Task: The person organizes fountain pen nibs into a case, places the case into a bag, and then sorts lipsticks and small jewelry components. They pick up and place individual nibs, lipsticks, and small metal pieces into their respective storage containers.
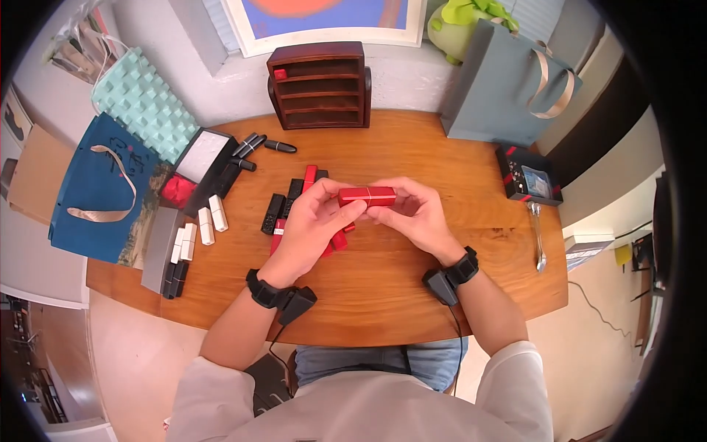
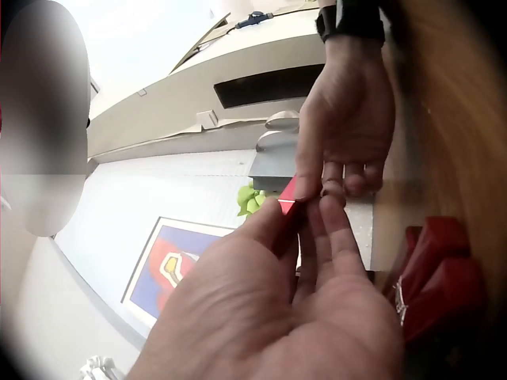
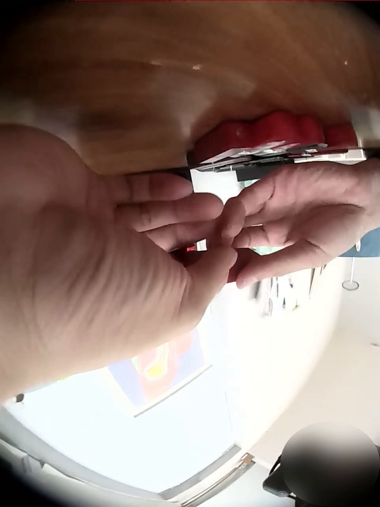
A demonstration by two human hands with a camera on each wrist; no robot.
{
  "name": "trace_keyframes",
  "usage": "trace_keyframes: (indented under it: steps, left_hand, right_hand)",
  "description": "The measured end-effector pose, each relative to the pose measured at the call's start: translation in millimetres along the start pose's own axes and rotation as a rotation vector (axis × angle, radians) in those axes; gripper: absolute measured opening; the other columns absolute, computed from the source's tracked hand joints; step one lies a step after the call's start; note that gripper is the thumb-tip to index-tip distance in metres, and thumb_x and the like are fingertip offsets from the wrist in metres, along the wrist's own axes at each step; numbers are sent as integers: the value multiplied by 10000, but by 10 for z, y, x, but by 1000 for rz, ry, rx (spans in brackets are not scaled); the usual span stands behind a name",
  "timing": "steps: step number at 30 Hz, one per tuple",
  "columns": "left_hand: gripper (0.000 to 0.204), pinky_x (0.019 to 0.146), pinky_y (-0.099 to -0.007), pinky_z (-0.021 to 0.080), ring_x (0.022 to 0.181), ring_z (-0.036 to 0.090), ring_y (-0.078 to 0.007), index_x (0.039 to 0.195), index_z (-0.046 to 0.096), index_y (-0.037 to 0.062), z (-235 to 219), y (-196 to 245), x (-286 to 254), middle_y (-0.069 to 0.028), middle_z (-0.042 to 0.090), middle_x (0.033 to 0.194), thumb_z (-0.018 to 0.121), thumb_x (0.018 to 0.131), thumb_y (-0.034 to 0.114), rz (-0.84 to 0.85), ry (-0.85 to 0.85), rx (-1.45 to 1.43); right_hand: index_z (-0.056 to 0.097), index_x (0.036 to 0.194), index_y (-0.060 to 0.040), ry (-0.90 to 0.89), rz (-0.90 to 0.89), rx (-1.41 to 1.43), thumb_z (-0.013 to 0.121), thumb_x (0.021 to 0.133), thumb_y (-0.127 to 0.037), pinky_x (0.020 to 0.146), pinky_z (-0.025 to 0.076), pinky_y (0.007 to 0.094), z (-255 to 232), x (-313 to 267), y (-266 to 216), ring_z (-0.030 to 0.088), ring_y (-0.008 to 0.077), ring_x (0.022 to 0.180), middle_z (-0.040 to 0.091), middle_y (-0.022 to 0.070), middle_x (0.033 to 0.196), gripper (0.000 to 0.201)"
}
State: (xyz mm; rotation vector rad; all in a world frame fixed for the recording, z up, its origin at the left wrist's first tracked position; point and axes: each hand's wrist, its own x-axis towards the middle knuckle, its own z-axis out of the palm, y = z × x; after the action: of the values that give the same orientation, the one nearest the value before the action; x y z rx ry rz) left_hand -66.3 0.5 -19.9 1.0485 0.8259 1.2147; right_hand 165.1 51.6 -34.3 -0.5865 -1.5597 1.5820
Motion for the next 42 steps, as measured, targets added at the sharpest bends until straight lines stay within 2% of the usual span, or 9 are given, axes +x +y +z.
trace_keyframes:
  steps: [5,19,24,27,33,36,39,41,42]
  left_hand:
    - [126,1051,-340,564,1217,679,-147,1211,685,38,-21,8,7,-82,723,1348,720,1090,33,53,-24,-61]
    - [324,1070,-352,590,1287,686,-169,1442,674,-16,-104,96,-6,-123,691,1490,654,1131,74,20,-107,-98]
    - [240,987,-338,618,1216,707,-171,1309,714,15,-82,-25,26,-107,705,1420,748,1072,31,191,-96,78]
    - [220,953,-331,624,1196,712,-176,1234,715,18,-59,11,22,-110,705,1401,786,1030,-20,162,-77,42]
    - [227,949,-324,627,1185,714,-175,1232,714,4,-57,-67,33,-115,700,1392,774,1023,-61,253,-114,59]
    - [226,956,-311,624,1170,718,-172,1241,689,8,-88,-83,52,-112,700,1382,773,1036,-39,271,-119,110]
    - [198,954,-302,621,1157,716,-161,1198,636,13,-21,-28,10,-108,710,1351,761,1051,-32,168,-50,84]
    - [193,950,-301,622,1163,714,-158,1170,608,20,-5,-73,-6,-106,714,1330,757,1057,-25,168,-25,63]
    - [197,947,-301,623,1169,712,-154,1143,579,27,7,-95,-11,-104,719,1308,754,1063,-17,163,-3,38]
  right_hand:
    - [744,1338,15,29,-174,34,789,1012,57,1119,609,394,3,33,23,715,219,1294,765,151,1346,331]
    - [757,1290,7,-34,-120,82,807,1008,45,1150,570,395,-47,7,-106,697,248,1356,713,242,1480,289]
    - [757,1289,10,-21,-198,71,819,976,86,1159,575,415,1,26,-32,689,267,1372,695,248,1500,328]
    - [760,1278,17,-8,-195,102,826,958,103,1157,583,427,0,31,-30,688,276,1374,695,248,1494,338]
    - [772,1255,10,6,-157,50,820,969,87,1164,566,448,3,16,-20,693,298,1361,705,250,1473,300]
    - [789,1282,18,6,-133,34,826,994,34,1125,596,410,-22,12,10,707,230,1303,738,175,1431,291]
    - [794,1302,-3,34,-101,-113,872,969,-36,1067,605,388,37,30,9,731,219,1205,763,130,1339,344]
    - [809,1303,-52,97,-433,-742,930,867,-74,971,612,377,86,65,-115,739,255,1067,753,94,1213,453]
    - [809,1303,-52,90,-435,-752,930,867,-74,971,612,377,125,83,-201,739,255,1067,753,94,1213,453]
